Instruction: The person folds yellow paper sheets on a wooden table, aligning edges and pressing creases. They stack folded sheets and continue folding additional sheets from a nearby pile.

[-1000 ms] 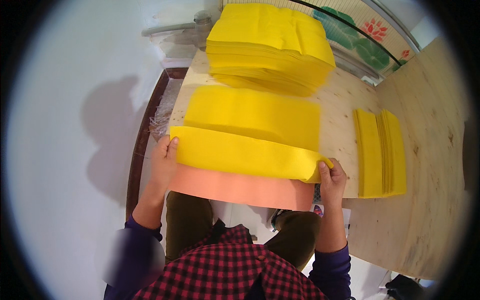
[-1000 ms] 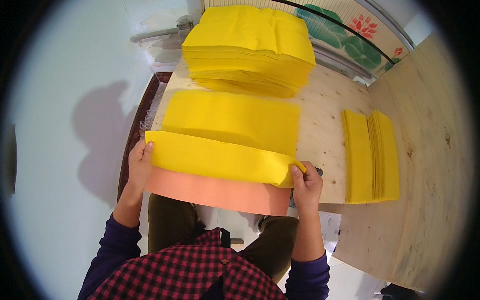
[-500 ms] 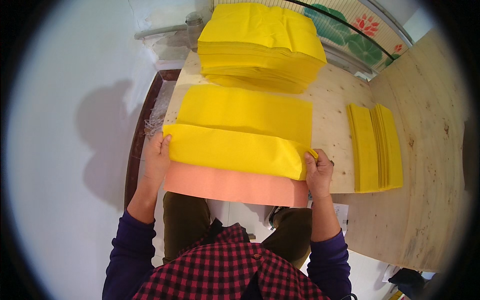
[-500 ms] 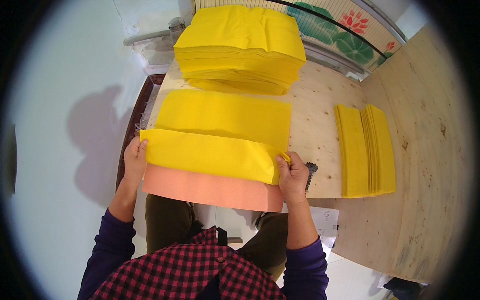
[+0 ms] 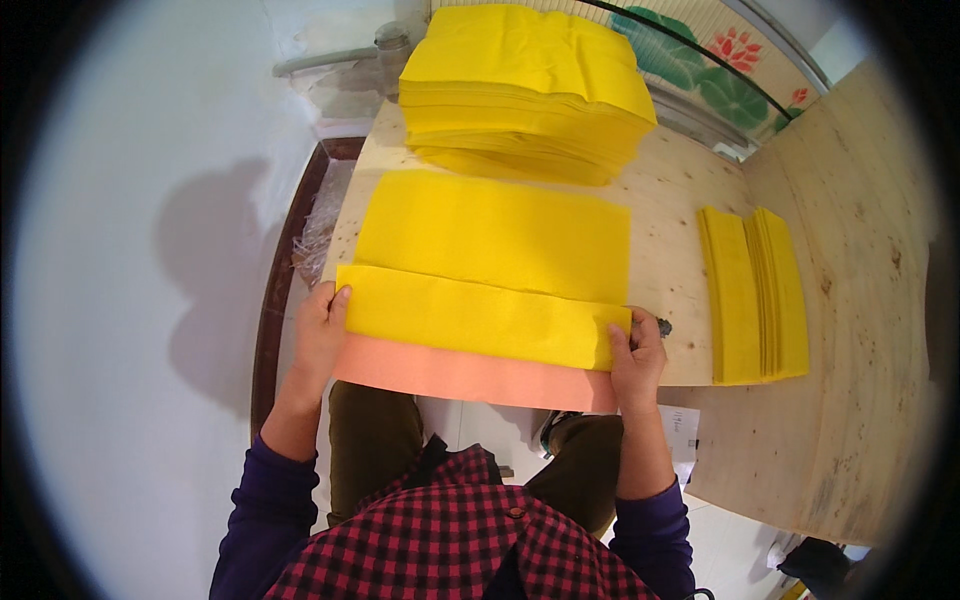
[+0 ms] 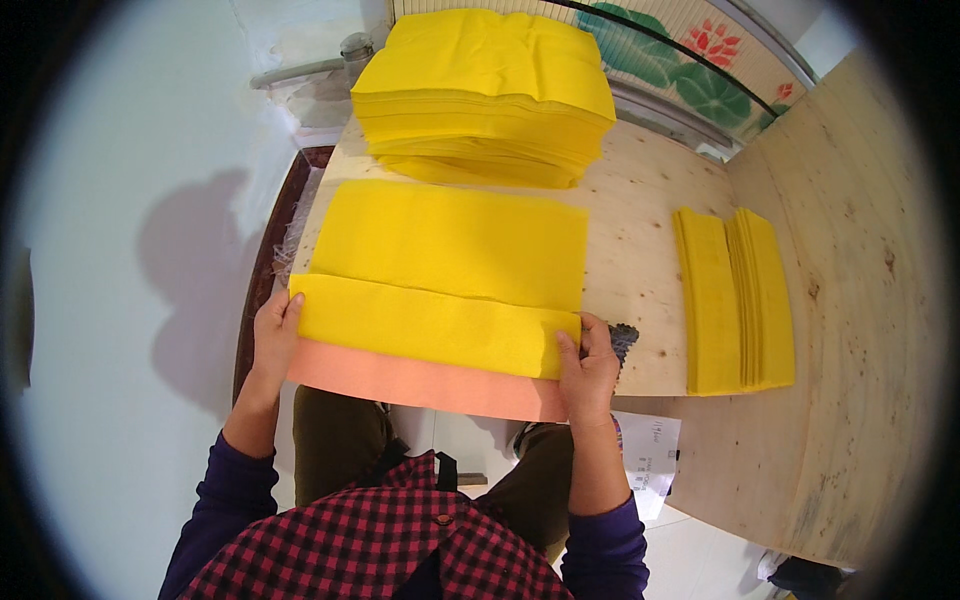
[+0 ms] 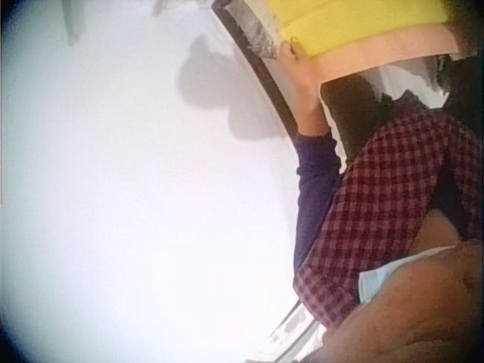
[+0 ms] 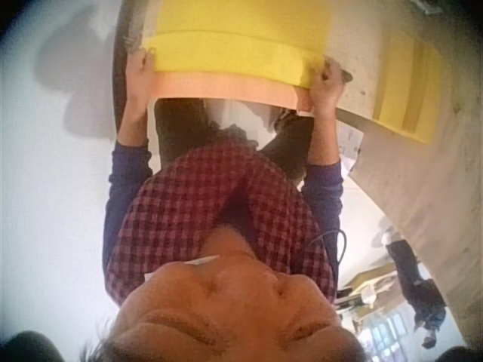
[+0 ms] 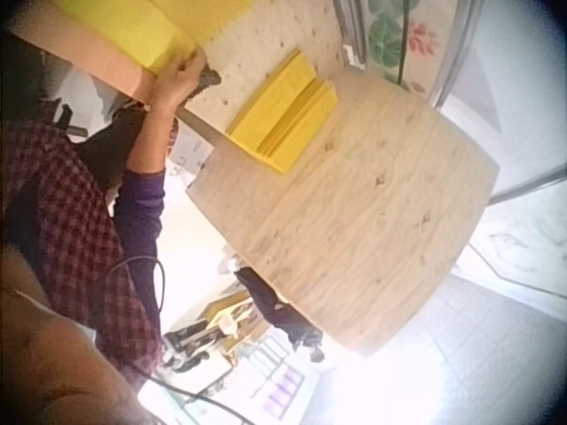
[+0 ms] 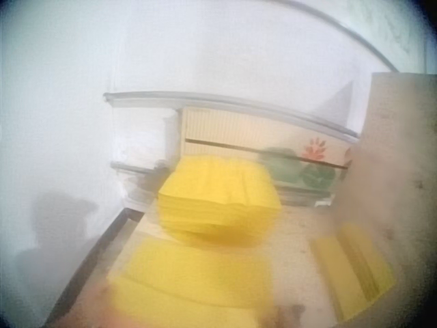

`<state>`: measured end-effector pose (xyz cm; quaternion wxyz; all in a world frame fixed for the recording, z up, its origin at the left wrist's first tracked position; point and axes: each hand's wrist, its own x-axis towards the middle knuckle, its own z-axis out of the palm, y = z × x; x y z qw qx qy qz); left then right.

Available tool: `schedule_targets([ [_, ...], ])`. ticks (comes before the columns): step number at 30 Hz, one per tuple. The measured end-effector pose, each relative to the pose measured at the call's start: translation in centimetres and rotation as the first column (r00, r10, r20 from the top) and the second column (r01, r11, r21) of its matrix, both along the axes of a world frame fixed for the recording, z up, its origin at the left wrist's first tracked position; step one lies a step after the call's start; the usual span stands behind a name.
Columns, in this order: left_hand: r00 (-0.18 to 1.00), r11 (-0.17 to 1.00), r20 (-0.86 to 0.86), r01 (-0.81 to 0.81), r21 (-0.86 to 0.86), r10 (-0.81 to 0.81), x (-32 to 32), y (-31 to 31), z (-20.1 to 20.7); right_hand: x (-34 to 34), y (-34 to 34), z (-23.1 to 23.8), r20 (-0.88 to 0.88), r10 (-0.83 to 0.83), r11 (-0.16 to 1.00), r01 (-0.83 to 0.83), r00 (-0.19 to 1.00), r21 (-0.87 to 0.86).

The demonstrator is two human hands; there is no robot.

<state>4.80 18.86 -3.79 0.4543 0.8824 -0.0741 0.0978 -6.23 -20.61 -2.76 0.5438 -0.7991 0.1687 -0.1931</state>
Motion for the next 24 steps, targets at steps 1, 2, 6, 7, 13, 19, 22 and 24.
schedule_targets([
  [1,1.0,0.999,-0.016,-0.021,0.051,0.022,0.0,-0.1,-0.1,0.0,0.1,-0.1,0.009,-0.012,1.0,0.012,1.0,-0.023],
  [2,1.0,0.999,0.012,-0.015,0.044,0.014,0.0,-0.1,-0.2,0.1,0.1,-0.2,0.002,-0.019,1.0,0.019,1.0,-0.017],
  [6,0.998,0.996,0.038,-0.045,0.072,0.042,-0.1,-0.2,-0.3,0.1,-0.2,-0.2,-0.044,-0.061,0.967,0.048,0.997,-0.25],
  [7,0.998,0.995,0.043,-0.051,0.086,0.048,-0.1,-0.3,-0.3,0.3,-0.1,-0.3,-0.01,-0.057,0.966,0.053,0.998,-0.255],
  [13,0.994,0.98,0.053,-0.105,0.169,0.098,-0.3,-0.7,0.2,0.3,0.3,0.2,-0.057,-0.112,0.94,0.088,0.992,-0.329],
  [19,0.989,0.961,0.066,-0.142,0.237,0.13,-0.5,-1.1,0.9,0.4,0.8,0.9,-0.117,-0.139,0.94,0.094,0.983,-0.328],
  [22,0.986,0.967,0.002,-0.165,0.196,0.168,-0.7,-1.2,1.2,0.4,0.9,1.0,-0.12,-0.144,0.943,0.099,0.982,-0.319],
  [24,0.979,0.957,-0.072,-0.172,0.233,0.193,-0.6,-1.3,1.6,0.4,1.0,1.0,-0.11,-0.144,0.943,0.103,0.984,-0.316],
])
